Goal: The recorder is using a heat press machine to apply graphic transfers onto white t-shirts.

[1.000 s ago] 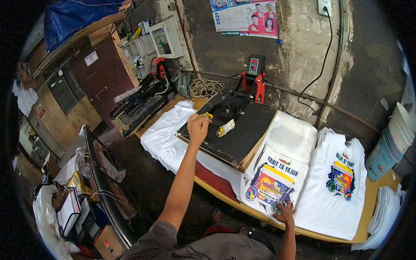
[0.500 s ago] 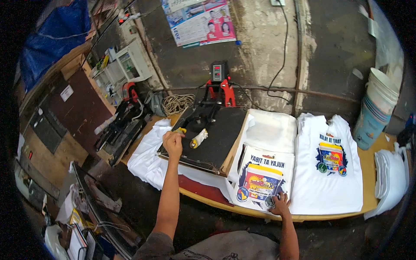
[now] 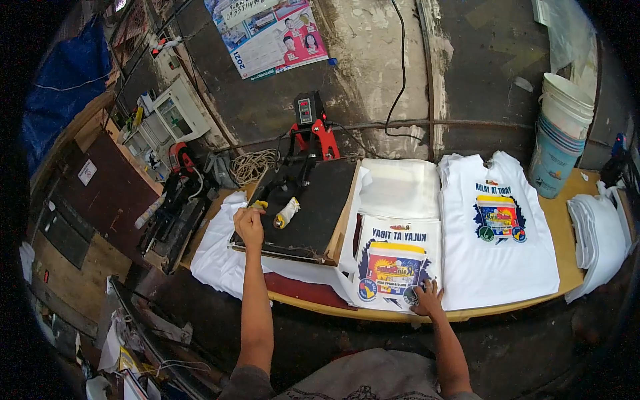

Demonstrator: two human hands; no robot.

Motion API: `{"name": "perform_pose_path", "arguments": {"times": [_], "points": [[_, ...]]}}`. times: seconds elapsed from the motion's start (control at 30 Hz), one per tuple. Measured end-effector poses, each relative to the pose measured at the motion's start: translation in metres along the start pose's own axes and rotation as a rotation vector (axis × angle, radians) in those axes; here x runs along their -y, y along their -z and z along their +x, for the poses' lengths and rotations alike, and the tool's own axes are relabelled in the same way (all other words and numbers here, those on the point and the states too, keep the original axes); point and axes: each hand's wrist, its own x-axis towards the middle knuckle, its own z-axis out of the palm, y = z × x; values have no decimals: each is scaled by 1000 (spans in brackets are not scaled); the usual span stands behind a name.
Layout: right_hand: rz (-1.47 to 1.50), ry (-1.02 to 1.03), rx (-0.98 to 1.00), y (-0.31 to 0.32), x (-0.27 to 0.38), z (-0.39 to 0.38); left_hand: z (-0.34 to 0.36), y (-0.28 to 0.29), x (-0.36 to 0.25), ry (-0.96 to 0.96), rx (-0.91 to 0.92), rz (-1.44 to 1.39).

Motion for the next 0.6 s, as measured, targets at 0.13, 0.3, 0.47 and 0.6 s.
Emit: {"name": "perform_pose_path", "arguments": {"times": [0.13, 0.3, 0.47, 0.6], "points": [[-19, -1, 4, 0, 1, 1, 0, 0, 1, 4, 10, 2], [-2, 13, -13, -3, -2, 0, 0, 1, -2, 22, 34, 17], [-5, 23, -16, -6, -5, 1, -1, 1, 0, 19, 26, 18], [-4, 27, -32, -8, -6, 1, -1, 0, -1, 19, 11, 24]]}}
